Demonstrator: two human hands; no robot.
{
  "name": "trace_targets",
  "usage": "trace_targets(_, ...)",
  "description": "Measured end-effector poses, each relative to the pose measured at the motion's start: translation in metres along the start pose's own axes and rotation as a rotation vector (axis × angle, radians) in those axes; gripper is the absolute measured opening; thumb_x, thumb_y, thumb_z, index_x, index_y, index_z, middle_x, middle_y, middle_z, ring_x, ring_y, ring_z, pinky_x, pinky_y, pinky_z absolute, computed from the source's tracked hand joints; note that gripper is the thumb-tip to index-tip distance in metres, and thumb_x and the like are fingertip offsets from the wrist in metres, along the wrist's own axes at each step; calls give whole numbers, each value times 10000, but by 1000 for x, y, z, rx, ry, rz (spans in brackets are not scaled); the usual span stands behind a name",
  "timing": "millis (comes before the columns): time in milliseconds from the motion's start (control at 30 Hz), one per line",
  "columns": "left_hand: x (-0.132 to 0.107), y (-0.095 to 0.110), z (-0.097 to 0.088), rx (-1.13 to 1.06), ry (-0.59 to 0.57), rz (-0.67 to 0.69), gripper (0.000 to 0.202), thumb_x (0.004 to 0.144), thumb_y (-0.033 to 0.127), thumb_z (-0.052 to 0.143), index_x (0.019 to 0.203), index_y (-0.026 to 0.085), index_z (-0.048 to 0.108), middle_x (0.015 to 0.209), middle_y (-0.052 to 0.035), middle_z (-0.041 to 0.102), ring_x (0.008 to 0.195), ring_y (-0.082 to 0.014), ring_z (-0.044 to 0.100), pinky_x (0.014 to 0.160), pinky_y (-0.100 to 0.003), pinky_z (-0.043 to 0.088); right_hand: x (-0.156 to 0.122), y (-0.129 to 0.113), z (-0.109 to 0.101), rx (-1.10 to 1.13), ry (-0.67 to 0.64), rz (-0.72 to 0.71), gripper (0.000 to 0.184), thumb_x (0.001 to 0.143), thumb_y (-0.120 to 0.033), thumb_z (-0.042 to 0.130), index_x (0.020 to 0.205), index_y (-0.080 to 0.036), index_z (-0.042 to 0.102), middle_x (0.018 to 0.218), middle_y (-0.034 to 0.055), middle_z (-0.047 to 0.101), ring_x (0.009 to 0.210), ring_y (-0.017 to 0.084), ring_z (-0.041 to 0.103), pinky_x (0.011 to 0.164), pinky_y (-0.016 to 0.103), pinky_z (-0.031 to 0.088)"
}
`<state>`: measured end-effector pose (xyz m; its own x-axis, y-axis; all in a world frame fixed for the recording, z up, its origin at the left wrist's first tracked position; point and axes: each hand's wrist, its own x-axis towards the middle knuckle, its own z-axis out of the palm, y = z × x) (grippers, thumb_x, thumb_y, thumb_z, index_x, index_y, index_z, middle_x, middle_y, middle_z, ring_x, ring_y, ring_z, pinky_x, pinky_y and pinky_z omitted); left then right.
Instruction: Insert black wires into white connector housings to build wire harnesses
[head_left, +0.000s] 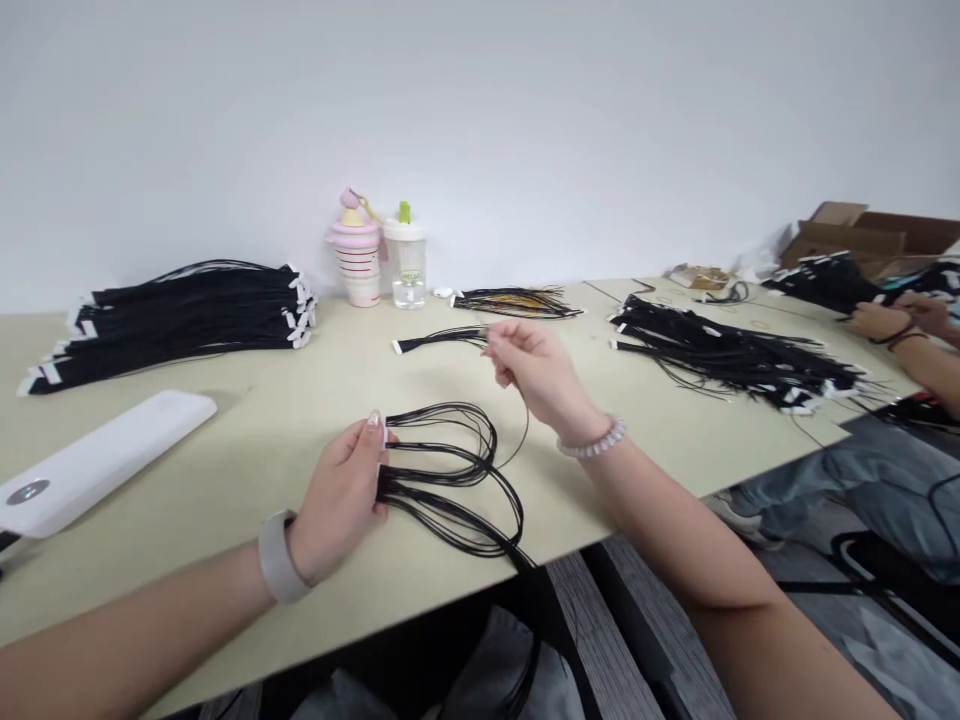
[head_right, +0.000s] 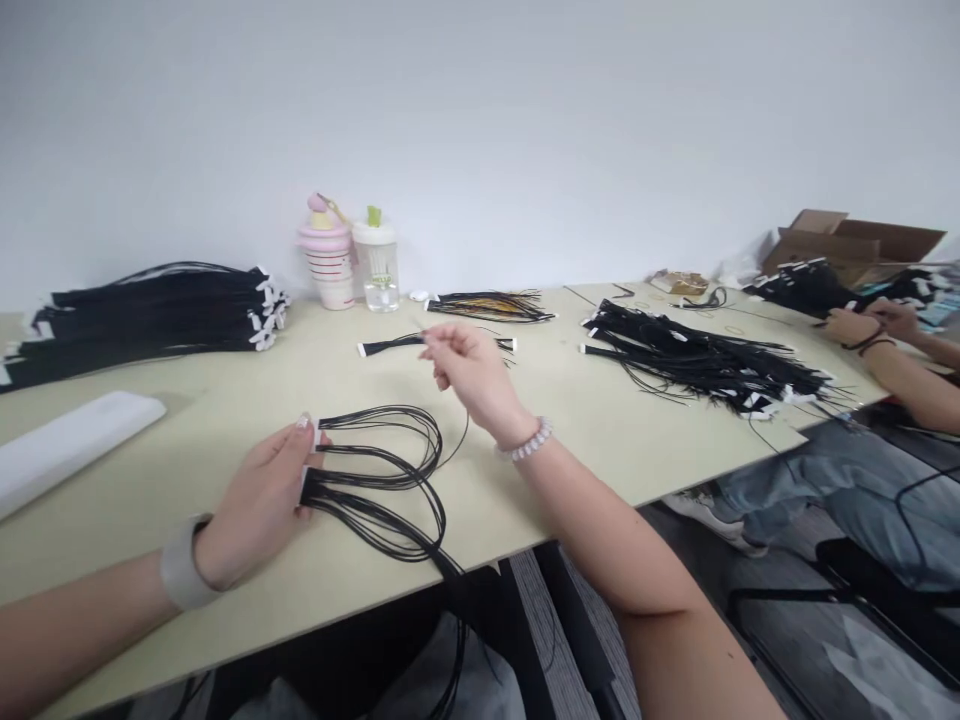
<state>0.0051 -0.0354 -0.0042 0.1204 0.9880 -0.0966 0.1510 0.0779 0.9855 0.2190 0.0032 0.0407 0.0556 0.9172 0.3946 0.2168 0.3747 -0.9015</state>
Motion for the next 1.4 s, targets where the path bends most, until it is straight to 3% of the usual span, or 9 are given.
trace_targets(133,-1,5,2,-26,15,-9,429,779,582,409,820,171,525,575,15,475,403,-80,411,301,-181,346,-20,-3,24,-101,-119,-57,221,725,-347,626,688,-140,558,615,-26,532,528,48,427,495,187,350)
trace_targets(333,-2,8,3,-52,-29,1,371,796,523,430,748,162,499,528,36,428,346,-64,393,292,-182,343,-43,-12,38,-492,-325,-360,169,796,-222,552,656,-139,596,609,-17,545,575,60,457,583,191,346)
trace_targets(667,-1,7,4,-16,-56,32,402,824,534,377,702,164,474,463,61,395,295,-50,389,286,-160,330,-43,-8,37,-575,-411,-426,187,802,-219,532,656,-127,605,597,-4,543,555,65,451,556,189,333)
trace_targets(933,0,6,3,-21,-78,46,394,826,526,383,708,160,468,469,71,395,288,-45,393,287,-157,325,-44,-4,39,-595,-407,-444,174,799,-201,532,656,-130,601,602,-6,538,552,59,454,548,181,327)
trace_targets(1233,-1,9,4,19,-101,68,409,831,534,360,672,163,429,455,72,374,299,-46,391,297,-156,329,-45,0,42,-842,-295,-727,343,884,-238,421,564,-137,491,563,-17,402,533,70,327,521,216,258)
trace_targets(1400,-4,11,4,77,-138,110,421,841,525,337,629,165,385,457,70,358,311,-48,398,309,-162,334,-49,0,44,-884,-336,-765,339,896,-234,403,581,-144,489,577,-16,402,551,78,334,535,224,262)
